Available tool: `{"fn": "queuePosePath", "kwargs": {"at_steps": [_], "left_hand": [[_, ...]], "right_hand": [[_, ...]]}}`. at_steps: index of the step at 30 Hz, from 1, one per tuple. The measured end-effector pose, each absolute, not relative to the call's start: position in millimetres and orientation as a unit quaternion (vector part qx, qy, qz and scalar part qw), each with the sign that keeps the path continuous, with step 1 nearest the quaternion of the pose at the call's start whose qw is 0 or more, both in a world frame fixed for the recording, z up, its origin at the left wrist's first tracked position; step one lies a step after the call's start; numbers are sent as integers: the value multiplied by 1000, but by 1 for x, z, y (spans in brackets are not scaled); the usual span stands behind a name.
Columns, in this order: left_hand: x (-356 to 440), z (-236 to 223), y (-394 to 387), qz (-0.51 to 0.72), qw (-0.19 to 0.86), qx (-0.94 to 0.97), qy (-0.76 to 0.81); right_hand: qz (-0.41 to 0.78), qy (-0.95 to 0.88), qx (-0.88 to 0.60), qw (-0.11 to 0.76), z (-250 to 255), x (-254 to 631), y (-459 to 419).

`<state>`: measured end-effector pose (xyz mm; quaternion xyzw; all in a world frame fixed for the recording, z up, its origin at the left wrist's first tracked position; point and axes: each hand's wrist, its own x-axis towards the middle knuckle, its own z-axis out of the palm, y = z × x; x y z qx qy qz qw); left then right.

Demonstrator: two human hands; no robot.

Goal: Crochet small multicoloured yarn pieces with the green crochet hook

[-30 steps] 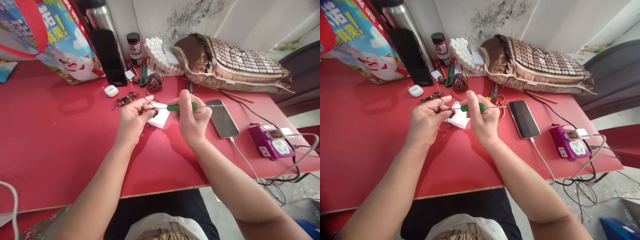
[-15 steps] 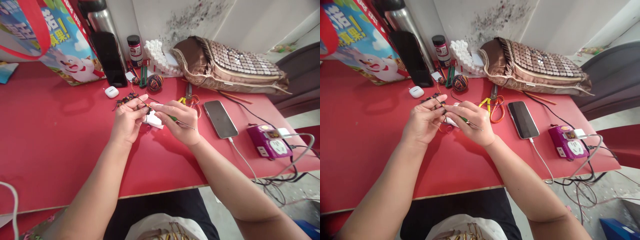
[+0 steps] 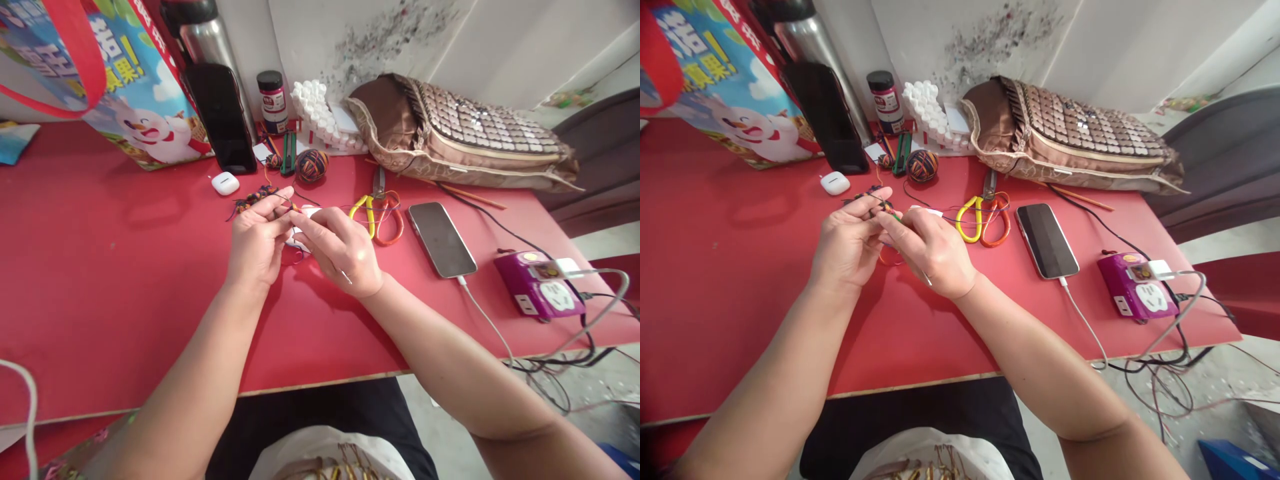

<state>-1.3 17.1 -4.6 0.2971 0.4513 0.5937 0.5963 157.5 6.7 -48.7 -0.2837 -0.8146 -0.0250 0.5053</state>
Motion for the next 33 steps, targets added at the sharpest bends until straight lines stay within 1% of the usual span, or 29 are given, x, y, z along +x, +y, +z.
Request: {"fn": "queuePosePath", "kwargs": {"at_steps": [5, 8, 17, 24, 30, 33], "left_hand": [[1, -12, 16, 597, 468, 425, 494], [-3, -16, 18, 572, 437, 466, 515], [-7, -12, 17, 535, 455, 506, 501], [-9, -14, 18, 533, 448, 528, 486], [-10, -8, 15, 515, 452, 565, 460], [-10, -6, 15, 520, 468, 560, 444]], "right_hand": [[13, -803, -297, 517, -40, 156, 1], [64, -788, -296, 537, -35, 157, -2], [187, -740, -306, 569, -18, 169, 1], [250, -705, -337, 572, -9, 175, 0], [393, -602, -397, 570, 4, 182, 0], [449, -546, -397, 586, 6, 182, 1]]}}
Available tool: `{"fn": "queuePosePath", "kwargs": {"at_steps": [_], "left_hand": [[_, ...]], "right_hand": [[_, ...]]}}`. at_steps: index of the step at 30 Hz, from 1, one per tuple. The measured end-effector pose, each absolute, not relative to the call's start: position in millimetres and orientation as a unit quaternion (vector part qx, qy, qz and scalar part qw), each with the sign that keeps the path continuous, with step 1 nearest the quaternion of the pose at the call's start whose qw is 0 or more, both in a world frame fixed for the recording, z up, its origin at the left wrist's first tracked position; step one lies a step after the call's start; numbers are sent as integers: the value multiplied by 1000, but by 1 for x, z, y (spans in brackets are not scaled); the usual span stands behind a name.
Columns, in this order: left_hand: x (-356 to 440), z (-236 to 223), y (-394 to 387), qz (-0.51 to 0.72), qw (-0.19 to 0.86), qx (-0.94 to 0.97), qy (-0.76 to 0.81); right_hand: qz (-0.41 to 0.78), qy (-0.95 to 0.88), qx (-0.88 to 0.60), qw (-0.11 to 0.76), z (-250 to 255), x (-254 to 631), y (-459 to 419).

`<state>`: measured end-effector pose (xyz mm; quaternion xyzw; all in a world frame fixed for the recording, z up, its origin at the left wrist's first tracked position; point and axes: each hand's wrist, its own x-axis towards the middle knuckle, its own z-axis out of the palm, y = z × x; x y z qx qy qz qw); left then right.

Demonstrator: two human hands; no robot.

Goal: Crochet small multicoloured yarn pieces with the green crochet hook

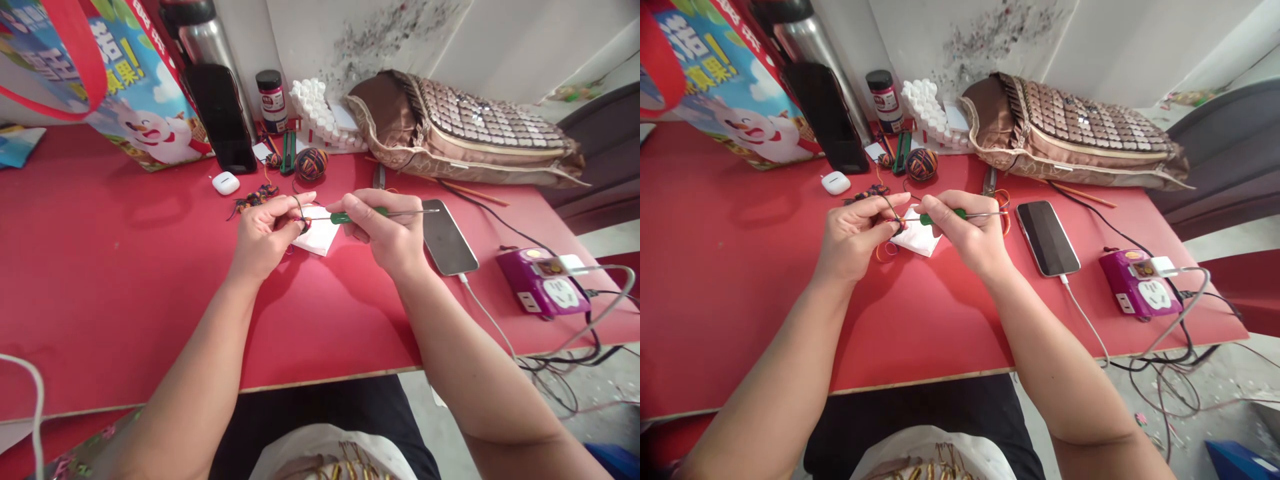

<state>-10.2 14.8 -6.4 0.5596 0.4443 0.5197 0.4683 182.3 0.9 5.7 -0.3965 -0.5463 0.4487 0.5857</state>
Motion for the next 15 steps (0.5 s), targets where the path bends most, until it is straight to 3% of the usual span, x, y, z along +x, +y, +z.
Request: {"fn": "queuePosePath", "kwargs": {"at_steps": [15], "left_hand": [[-5, -4, 13, 531, 625, 444, 362]], "right_hand": [[562, -455, -372, 582, 6, 179, 6]]}}
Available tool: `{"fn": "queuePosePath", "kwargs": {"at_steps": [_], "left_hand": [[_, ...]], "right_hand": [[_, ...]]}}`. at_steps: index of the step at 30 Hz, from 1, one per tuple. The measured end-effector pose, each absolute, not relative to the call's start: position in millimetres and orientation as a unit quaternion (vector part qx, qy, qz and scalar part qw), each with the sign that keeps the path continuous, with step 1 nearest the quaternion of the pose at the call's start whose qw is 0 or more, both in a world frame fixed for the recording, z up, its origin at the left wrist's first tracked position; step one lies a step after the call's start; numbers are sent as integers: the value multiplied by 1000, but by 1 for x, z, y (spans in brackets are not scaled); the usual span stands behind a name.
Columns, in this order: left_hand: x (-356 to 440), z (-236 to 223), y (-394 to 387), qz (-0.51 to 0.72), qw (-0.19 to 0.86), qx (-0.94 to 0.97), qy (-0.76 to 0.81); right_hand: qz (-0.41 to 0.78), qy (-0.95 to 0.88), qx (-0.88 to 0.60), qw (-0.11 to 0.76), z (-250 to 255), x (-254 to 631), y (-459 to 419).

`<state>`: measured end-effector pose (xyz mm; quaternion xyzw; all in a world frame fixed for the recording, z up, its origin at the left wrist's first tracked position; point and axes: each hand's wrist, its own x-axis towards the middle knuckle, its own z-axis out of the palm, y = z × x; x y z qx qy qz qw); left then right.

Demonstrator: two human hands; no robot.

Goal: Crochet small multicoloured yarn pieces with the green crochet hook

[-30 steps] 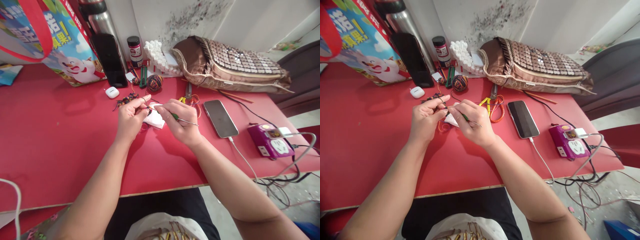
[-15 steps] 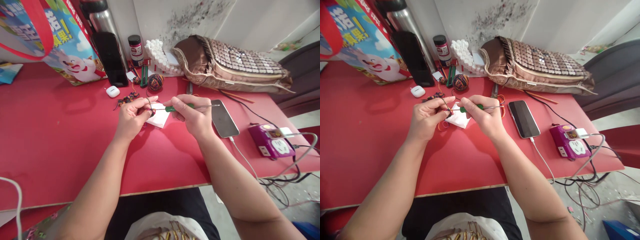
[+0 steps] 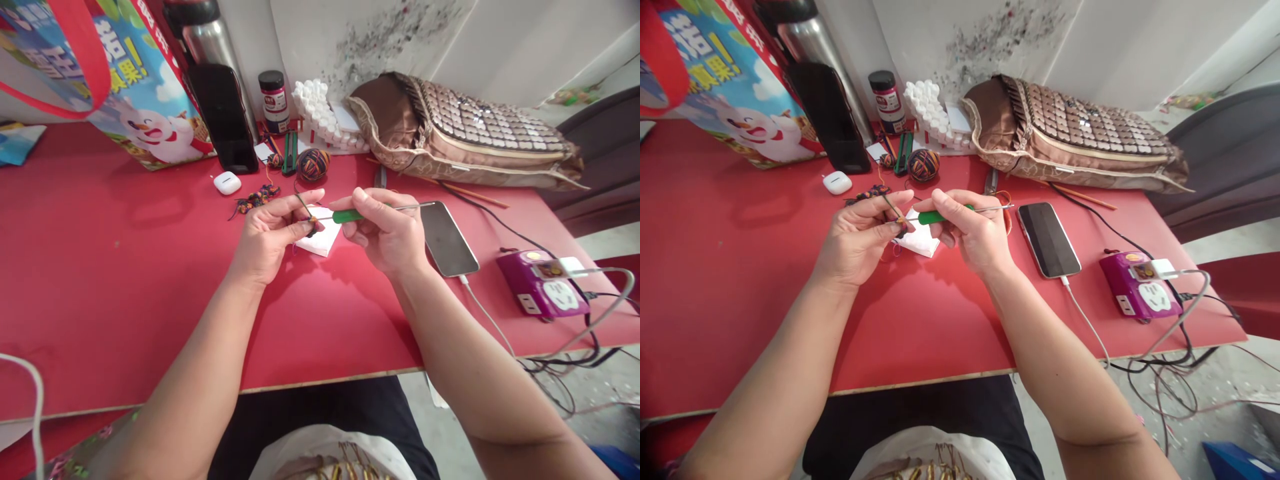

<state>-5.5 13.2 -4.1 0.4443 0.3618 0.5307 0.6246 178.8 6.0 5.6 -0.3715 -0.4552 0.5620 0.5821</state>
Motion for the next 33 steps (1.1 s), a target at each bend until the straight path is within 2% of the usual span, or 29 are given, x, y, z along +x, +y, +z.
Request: {"fn": "queuePosePath", "kwargs": {"at_steps": [6, 13, 20, 27, 33], "left_hand": [[0, -8, 12, 545, 638, 413, 353], [7, -10, 8, 593, 602, 370, 386], [5, -7, 9, 584, 582, 400, 401], [-4, -6, 11, 589, 514, 479, 400], [-2, -8, 14, 596, 508, 459, 420]], "right_hand": [[560, -460, -342, 599, -4, 172, 3], [582, -369, -352, 634, -19, 155, 6], [589, -370, -353, 626, -18, 157, 8], [588, -374, -366, 616, -15, 159, 11], [592, -386, -367, 605, -13, 159, 9]]}}
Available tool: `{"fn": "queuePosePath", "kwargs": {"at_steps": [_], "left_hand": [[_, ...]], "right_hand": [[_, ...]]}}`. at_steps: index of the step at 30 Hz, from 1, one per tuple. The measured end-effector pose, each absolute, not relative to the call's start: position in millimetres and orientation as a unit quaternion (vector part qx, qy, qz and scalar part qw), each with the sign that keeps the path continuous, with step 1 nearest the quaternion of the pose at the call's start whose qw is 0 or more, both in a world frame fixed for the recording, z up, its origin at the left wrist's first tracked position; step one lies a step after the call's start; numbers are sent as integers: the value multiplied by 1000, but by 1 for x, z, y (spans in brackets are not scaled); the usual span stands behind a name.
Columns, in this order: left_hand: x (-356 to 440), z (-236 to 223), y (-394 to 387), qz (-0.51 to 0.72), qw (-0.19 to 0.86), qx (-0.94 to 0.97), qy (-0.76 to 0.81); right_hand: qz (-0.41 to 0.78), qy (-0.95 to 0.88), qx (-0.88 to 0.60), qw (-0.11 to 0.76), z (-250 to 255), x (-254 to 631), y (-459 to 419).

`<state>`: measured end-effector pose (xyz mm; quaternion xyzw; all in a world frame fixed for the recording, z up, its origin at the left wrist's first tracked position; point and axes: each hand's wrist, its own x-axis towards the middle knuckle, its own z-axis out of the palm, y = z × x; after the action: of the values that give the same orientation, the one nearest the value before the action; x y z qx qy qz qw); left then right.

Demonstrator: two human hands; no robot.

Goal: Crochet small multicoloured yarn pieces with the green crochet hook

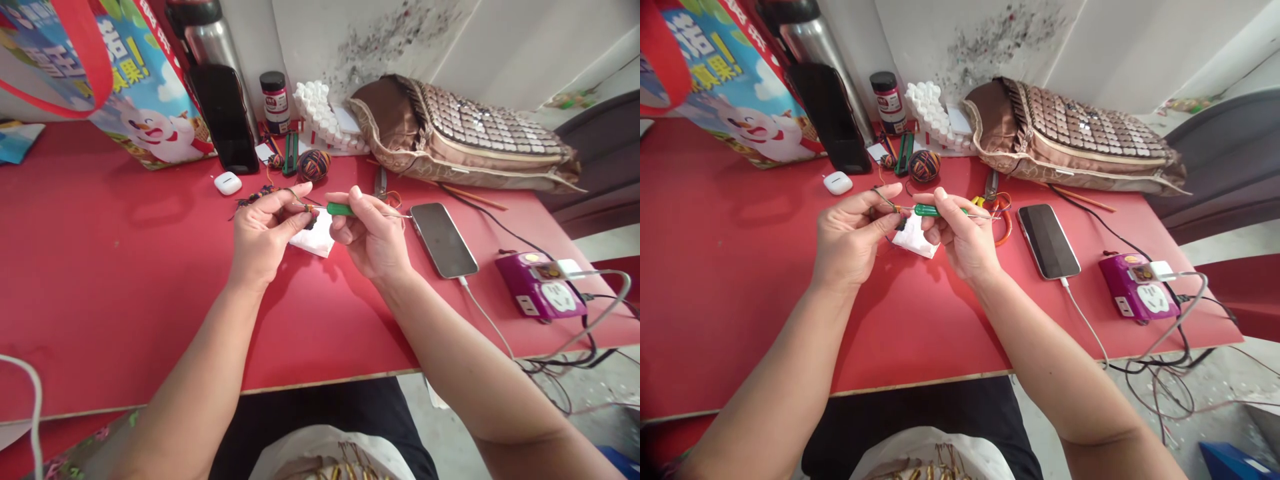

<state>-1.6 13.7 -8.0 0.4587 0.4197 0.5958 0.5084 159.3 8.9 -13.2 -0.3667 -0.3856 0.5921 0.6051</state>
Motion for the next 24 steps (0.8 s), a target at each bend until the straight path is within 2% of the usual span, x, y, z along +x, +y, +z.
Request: {"fn": "queuePosePath", "kwargs": {"at_steps": [5, 12, 17, 21, 24], "left_hand": [[6, -11, 12, 605, 566, 397, 395], [10, -16, 11, 620, 549, 377, 415], [13, -20, 10, 618, 538, 366, 441], [18, -19, 8, 626, 552, 325, 445], [14, -17, 10, 618, 604, 286, 415]], "right_hand": [[631, -338, -334, 613, -16, 158, 10], [610, -332, -333, 638, -24, 153, 10], [516, -433, -378, 635, -27, 150, 3], [361, -540, -411, 640, -31, 146, -3], [266, -602, -396, 641, -33, 144, -5]]}}
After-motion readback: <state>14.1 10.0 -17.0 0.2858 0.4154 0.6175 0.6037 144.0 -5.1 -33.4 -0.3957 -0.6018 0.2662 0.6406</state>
